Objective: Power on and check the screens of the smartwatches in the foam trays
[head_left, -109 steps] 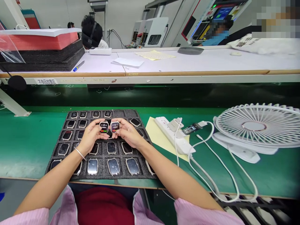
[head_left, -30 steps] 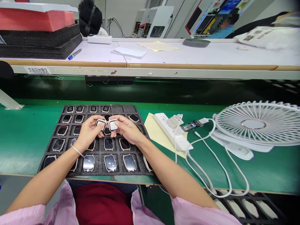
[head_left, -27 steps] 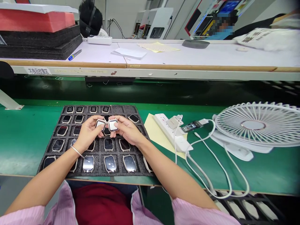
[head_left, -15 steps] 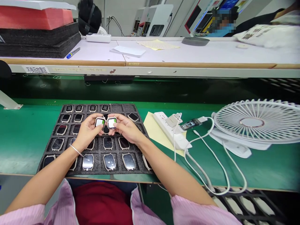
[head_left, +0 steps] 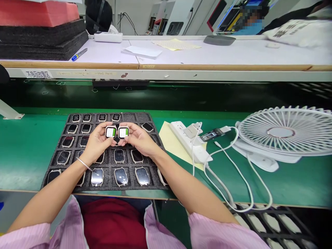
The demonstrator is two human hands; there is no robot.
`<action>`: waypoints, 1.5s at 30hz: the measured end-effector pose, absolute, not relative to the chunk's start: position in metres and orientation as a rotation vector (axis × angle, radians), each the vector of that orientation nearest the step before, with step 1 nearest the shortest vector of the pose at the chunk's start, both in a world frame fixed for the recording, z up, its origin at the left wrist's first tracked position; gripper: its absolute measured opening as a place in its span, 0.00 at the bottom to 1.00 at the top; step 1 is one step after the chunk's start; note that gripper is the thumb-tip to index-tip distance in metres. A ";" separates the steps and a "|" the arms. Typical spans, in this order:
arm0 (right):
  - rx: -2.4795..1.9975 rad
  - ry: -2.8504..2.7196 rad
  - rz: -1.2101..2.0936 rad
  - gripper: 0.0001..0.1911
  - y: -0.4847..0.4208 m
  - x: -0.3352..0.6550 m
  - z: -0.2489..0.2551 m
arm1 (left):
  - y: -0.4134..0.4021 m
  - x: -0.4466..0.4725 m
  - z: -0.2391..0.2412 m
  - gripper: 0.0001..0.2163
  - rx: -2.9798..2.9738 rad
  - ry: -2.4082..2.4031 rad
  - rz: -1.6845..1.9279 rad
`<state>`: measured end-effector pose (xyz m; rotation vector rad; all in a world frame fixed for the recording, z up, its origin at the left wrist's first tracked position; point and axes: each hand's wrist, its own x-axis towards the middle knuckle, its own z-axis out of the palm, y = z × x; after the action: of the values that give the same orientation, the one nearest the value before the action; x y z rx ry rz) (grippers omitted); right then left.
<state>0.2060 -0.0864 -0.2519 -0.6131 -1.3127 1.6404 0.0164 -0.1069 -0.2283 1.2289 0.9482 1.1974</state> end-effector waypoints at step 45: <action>-0.760 -1.354 1.563 0.21 -0.086 0.208 -0.250 | -0.112 0.018 -0.222 0.17 1.207 0.998 1.155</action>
<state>0.2081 -0.0861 -0.2497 -0.7597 -1.3542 1.5628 0.0183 -0.1122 -0.2216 1.2072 0.9983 1.1552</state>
